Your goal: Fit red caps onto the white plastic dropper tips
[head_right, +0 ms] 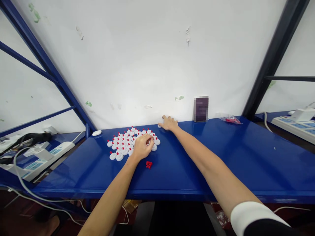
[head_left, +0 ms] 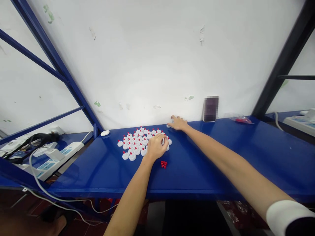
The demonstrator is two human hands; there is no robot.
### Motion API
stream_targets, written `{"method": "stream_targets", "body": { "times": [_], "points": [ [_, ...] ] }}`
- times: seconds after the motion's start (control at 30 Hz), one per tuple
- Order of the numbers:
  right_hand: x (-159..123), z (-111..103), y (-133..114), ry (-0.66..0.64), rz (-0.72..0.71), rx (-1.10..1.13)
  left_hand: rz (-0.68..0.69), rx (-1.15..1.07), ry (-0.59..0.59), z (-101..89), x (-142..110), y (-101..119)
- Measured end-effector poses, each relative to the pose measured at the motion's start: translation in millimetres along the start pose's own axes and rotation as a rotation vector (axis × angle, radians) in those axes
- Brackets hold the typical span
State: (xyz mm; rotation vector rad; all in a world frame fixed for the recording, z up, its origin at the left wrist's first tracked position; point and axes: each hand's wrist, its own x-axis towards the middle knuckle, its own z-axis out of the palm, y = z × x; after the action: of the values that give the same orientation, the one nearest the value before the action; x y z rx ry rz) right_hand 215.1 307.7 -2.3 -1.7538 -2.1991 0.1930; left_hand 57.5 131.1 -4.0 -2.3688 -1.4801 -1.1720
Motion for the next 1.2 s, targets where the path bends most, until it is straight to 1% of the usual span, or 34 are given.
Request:
{"method": "stream_targets", "body": {
  "times": [0.17, 0.47, 0.63, 0.9, 1.03, 1.2],
  "points": [
    [4.2, 6.4, -7.8, 0.005, 0.013, -0.029, 0.006, 0.002, 0.006, 0.8, -0.3, -0.8],
    [-5.5, 8.5, 1.2, 0.039, -0.046, -0.046, -0.024, -0.01, -0.027, -0.4, -0.7, -1.4],
    [-9.2, 8.2, -2.3, 0.049, -0.051, -0.037, -0.033, -0.009, -0.041, 0.8, -0.8, -1.0],
    [-10.2, 2.9, -5.9, -0.018, -0.065, -0.067, -0.021, -0.013, -0.06, 0.6, -1.3, 1.7],
    [-20.4, -1.5, -2.3, -0.034, -0.099, -0.061, -0.005, -0.018, -0.062, -1.2, -1.9, 3.5],
    [-46.7, -9.2, 10.4, -0.05, -0.174, -0.062, -0.002, 0.001, -0.068, -3.2, -1.9, 5.0]
  ]
}}
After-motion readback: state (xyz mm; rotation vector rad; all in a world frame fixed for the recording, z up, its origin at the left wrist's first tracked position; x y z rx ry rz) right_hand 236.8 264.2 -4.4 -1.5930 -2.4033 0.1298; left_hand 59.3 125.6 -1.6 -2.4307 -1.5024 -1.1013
